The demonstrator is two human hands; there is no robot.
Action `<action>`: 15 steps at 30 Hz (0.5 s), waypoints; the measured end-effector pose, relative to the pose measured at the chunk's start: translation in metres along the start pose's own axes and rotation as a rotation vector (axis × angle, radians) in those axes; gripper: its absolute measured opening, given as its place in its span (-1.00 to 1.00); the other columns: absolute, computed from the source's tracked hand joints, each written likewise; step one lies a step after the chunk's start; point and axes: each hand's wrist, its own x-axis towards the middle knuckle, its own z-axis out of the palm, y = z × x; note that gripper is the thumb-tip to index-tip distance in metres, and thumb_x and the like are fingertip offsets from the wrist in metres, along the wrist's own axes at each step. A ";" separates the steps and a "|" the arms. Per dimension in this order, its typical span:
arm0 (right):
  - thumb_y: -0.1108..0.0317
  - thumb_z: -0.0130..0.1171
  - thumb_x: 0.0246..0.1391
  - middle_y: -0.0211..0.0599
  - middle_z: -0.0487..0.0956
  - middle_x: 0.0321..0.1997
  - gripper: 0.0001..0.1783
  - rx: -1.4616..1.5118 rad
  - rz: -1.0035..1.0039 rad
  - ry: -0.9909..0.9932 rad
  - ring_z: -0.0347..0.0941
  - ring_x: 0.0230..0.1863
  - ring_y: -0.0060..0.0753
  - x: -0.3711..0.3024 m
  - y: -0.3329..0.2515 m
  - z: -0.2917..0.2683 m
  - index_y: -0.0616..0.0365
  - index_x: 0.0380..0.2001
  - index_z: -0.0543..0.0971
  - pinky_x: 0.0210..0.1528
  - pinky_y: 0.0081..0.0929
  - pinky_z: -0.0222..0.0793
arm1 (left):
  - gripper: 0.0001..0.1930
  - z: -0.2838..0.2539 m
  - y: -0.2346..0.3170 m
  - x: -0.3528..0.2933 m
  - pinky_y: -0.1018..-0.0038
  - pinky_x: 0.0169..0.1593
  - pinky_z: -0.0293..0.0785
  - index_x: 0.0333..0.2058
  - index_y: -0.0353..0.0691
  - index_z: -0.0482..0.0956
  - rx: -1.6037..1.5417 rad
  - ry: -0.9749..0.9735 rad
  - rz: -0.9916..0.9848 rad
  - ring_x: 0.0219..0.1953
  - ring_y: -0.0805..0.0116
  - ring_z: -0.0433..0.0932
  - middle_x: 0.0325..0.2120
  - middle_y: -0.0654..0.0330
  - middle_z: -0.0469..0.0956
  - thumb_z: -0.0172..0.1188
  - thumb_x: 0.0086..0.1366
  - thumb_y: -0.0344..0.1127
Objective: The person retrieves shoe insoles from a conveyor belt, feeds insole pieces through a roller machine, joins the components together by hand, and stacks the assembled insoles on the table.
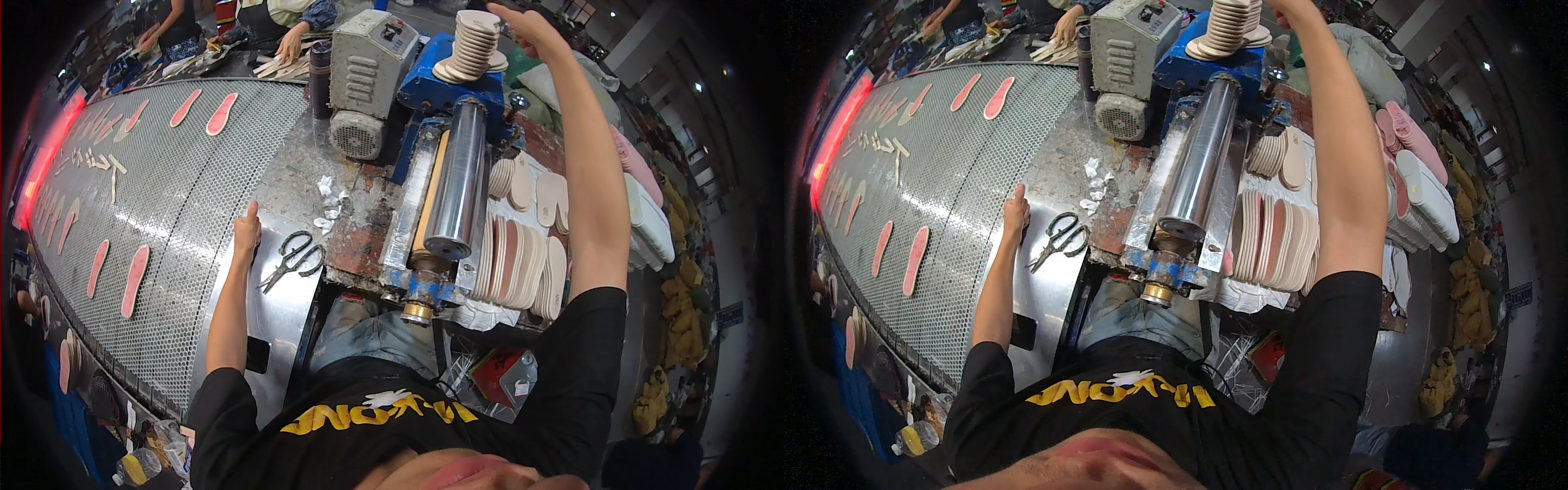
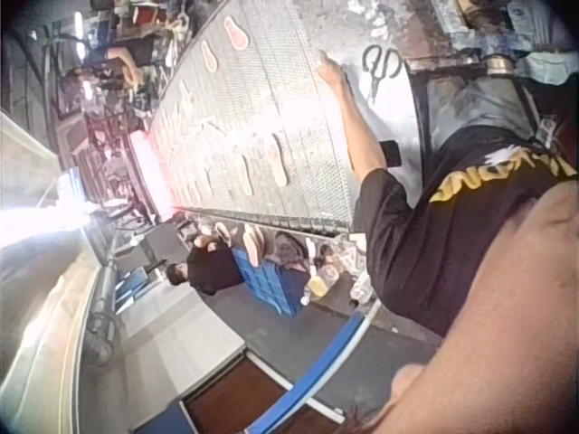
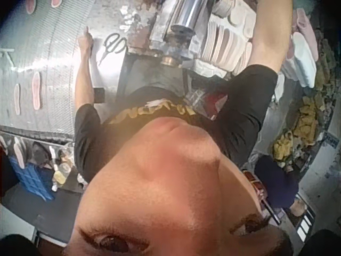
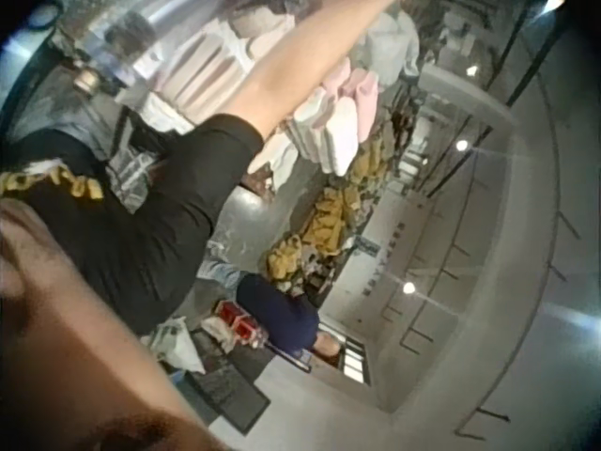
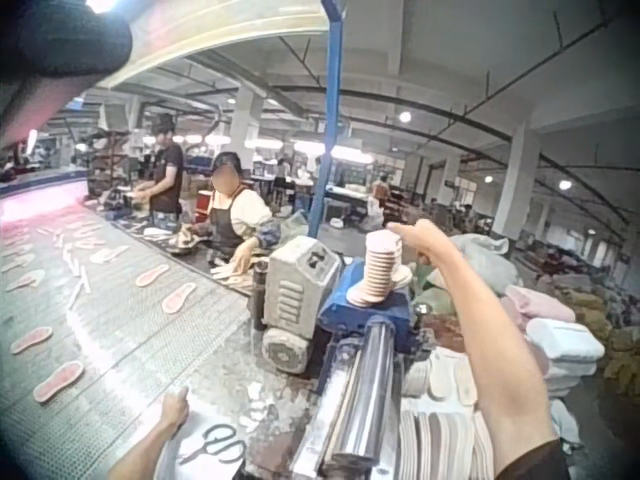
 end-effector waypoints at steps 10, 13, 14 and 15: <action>0.06 0.23 -0.12 -0.10 0.62 -0.30 -0.53 -0.185 -0.132 -0.174 0.53 -0.26 -0.18 -0.035 -0.036 -0.015 0.22 -0.23 0.62 -0.20 -0.25 0.41 | -0.40 0.008 0.006 -0.005 0.59 -0.71 -0.12 -0.81 0.08 0.09 0.033 -0.002 -0.018 -0.81 0.62 -0.01 -0.85 0.47 0.07 0.03 0.27 0.25; 0.27 0.19 -0.14 -0.13 0.48 -0.66 -0.71 0.012 0.111 -0.028 0.37 -0.72 -0.34 -0.022 -0.043 -0.012 0.37 -0.57 0.53 -0.67 -0.34 0.24 | -0.41 0.006 0.005 -0.002 0.59 -0.71 -0.12 -0.80 0.08 0.09 0.043 -0.037 -0.014 -0.80 0.62 0.00 -0.83 0.47 0.08 0.03 0.28 0.23; 0.32 0.16 -0.13 -0.18 0.42 -0.73 -0.73 0.179 0.057 0.023 0.29 -0.80 -0.40 -0.023 -0.038 -0.016 0.36 -0.66 0.49 -0.76 -0.40 0.14 | -0.41 0.004 0.004 0.000 0.59 -0.71 -0.12 -0.79 0.08 0.09 0.053 -0.063 -0.004 -0.80 0.62 0.00 -0.83 0.47 0.09 0.02 0.28 0.22; 0.36 0.12 -0.11 -0.25 0.40 -0.74 -0.76 0.229 0.032 0.120 0.28 -0.78 -0.44 -0.029 -0.027 -0.029 0.34 -0.69 0.48 -0.77 -0.47 0.05 | -0.41 0.002 0.002 0.000 0.59 -0.71 -0.12 -0.79 0.08 0.09 0.056 -0.068 -0.006 -0.80 0.62 0.00 -0.83 0.47 0.09 0.02 0.28 0.22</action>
